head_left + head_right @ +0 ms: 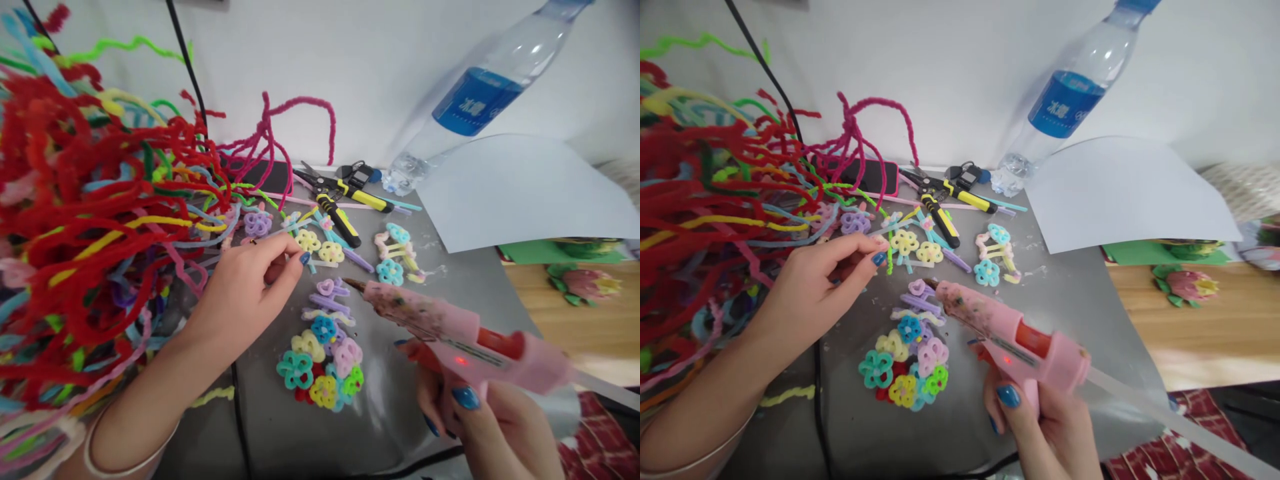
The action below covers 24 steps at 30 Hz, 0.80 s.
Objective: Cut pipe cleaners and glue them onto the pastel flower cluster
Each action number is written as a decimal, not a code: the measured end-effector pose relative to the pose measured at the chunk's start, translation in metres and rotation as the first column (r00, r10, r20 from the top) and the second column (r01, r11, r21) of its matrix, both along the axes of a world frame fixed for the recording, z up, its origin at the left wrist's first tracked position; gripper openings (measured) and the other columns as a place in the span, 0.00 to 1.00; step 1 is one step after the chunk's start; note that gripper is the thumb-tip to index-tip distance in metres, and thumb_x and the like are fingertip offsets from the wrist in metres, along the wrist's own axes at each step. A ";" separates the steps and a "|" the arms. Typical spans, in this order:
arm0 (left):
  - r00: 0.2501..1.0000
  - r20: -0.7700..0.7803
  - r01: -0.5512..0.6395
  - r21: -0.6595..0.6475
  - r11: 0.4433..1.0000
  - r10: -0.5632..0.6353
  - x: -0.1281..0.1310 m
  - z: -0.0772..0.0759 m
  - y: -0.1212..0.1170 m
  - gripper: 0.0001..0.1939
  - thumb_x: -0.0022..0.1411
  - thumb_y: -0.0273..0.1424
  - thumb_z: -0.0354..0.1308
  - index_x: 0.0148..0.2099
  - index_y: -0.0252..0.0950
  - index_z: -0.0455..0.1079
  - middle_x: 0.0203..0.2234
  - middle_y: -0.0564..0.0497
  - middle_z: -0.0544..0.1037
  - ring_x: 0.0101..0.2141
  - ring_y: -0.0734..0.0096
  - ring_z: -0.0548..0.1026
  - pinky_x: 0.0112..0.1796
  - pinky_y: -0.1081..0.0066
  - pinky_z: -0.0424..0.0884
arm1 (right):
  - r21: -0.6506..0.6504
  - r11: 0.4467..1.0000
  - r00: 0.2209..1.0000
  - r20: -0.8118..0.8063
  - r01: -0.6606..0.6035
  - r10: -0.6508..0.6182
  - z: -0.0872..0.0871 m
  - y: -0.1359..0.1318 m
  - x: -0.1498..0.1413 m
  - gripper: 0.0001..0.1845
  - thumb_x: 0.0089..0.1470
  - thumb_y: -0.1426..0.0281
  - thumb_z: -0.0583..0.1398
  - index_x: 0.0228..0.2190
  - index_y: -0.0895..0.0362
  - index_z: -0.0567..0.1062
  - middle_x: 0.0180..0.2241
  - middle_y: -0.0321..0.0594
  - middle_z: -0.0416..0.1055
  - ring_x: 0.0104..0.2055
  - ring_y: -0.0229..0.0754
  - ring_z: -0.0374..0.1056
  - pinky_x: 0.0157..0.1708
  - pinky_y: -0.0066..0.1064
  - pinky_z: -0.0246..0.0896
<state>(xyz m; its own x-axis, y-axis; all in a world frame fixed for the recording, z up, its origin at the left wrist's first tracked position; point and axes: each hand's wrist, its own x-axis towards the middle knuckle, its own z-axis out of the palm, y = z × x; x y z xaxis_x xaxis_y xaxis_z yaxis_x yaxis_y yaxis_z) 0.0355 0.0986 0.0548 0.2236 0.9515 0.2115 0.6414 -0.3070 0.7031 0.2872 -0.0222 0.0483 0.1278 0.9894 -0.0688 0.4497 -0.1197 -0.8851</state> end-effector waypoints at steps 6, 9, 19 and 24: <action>1.000 0.023 0.007 -0.002 1.000 -0.007 -0.001 0.001 0.001 0.10 0.69 0.31 0.52 0.38 0.37 0.75 0.25 0.55 0.80 0.24 0.73 0.74 0.30 0.73 0.67 | -0.096 0.969 0.902 -0.356 0.227 -0.246 -0.004 0.010 0.006 0.27 0.63 0.43 0.54 0.35 0.51 0.76 0.13 0.32 0.63 0.12 0.37 0.52 0.13 0.30 0.43; 0.999 0.036 0.009 -0.017 1.000 -0.008 -0.002 0.001 0.002 0.10 0.68 0.31 0.52 0.38 0.37 0.74 0.24 0.55 0.78 0.23 0.73 0.72 0.28 0.74 0.66 | -0.176 0.909 0.810 -0.411 0.379 -0.417 -0.004 0.016 0.030 0.26 0.62 0.43 0.55 0.36 0.52 0.75 0.15 0.34 0.66 0.11 0.36 0.52 0.11 0.30 0.41; 0.994 0.112 -0.005 -0.070 0.998 0.013 -0.003 0.003 0.005 0.05 0.67 0.30 0.53 0.40 0.39 0.70 0.21 0.59 0.67 0.21 0.75 0.67 0.24 0.77 0.62 | -0.423 0.780 0.619 -0.477 0.461 -0.624 -0.006 0.014 0.113 0.23 0.59 0.47 0.65 0.27 0.53 0.78 0.20 0.40 0.71 0.15 0.33 0.60 0.16 0.32 0.52; 0.994 0.102 -0.022 -0.080 0.997 0.031 -0.004 0.001 0.006 0.04 0.67 0.31 0.53 0.40 0.39 0.68 0.23 0.58 0.71 0.22 0.74 0.67 0.25 0.76 0.61 | -0.475 0.783 0.616 -0.494 0.401 -0.614 -0.011 0.026 0.126 0.28 0.61 0.46 0.61 0.24 0.55 0.76 0.16 0.38 0.67 0.13 0.30 0.57 0.15 0.29 0.43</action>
